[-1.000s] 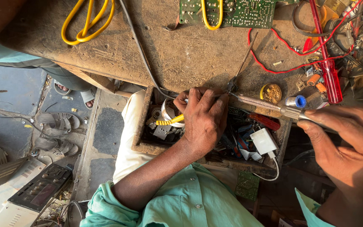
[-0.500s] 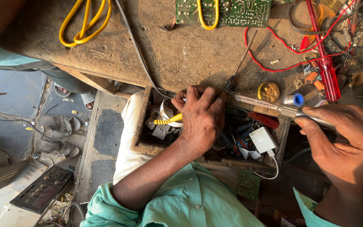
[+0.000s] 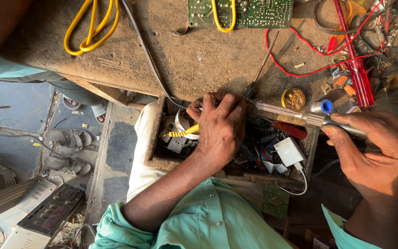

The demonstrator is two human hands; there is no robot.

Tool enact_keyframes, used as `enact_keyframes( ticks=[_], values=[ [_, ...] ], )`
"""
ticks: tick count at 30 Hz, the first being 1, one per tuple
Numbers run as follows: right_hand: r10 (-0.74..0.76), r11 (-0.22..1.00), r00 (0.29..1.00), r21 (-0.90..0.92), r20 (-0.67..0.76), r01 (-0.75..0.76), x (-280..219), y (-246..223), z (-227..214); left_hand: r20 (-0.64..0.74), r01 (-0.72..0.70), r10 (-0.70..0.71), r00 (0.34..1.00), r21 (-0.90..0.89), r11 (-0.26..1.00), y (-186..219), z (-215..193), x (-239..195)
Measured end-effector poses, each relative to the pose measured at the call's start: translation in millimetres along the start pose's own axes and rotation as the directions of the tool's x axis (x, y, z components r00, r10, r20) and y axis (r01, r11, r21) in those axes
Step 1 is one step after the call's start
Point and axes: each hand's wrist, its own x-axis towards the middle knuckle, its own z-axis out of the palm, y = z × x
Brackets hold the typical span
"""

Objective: The person solders wires to a small black component using a soldering iron and solder wire. They then wrap the connection with yellow heat-shrink tubing and use a lighter to shrink it.

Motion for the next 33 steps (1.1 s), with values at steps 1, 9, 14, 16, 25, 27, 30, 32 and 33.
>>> enact_keyframes(
  ticks=[1,9,14,16,25,27,30,32,33],
  values=[
    [-0.003,1.0,1.0,0.004,-0.005,0.003,0.0,-0.1,0.6,0.002,0.004,-0.004,1.0,0.007,1.0,0.0,0.1,0.0],
    [0.023,0.999,1.0,0.03,-0.008,-0.023,-1.3,0.2,1.0,0.004,-0.005,0.005,1.0,0.013,1.0,-1.2,1.4,-0.2],
    [0.015,0.999,1.0,0.05,-0.021,-0.014,-2.7,1.8,1.4,0.005,-0.004,0.004,1.0,0.004,1.0,-1.0,0.7,0.0],
    [0.041,0.998,0.999,0.043,-0.03,-0.039,-5.3,2.4,1.3,0.01,-0.002,0.002,1.0,0.011,1.0,-0.5,0.3,0.0],
    [0.008,0.997,1.0,0.082,-0.024,-0.006,-6.3,5.6,0.8,0.014,0.005,-0.005,1.0,0.003,1.0,0.6,-0.7,1.3],
    [-0.023,0.995,0.999,0.096,-0.028,0.026,-4.4,4.9,2.1,0.015,0.005,-0.005,1.0,0.004,1.0,0.5,-1.0,1.0],
    [-0.033,0.999,0.999,0.04,-0.035,0.035,-4.2,2.4,2.8,0.017,0.001,-0.001,1.0,0.006,1.0,0.2,-1.7,0.1],
    [-0.039,0.999,0.999,0.01,-0.031,0.039,-3.5,1.9,2.4,0.014,-0.003,0.003,1.0,0.003,1.0,0.1,-1.2,0.5],
    [-0.048,0.999,0.999,0.013,-0.024,0.048,-3.5,2.2,2.0,0.015,0.001,-0.001,1.0,0.006,1.0,0.1,-1.1,0.3]
  ],
)
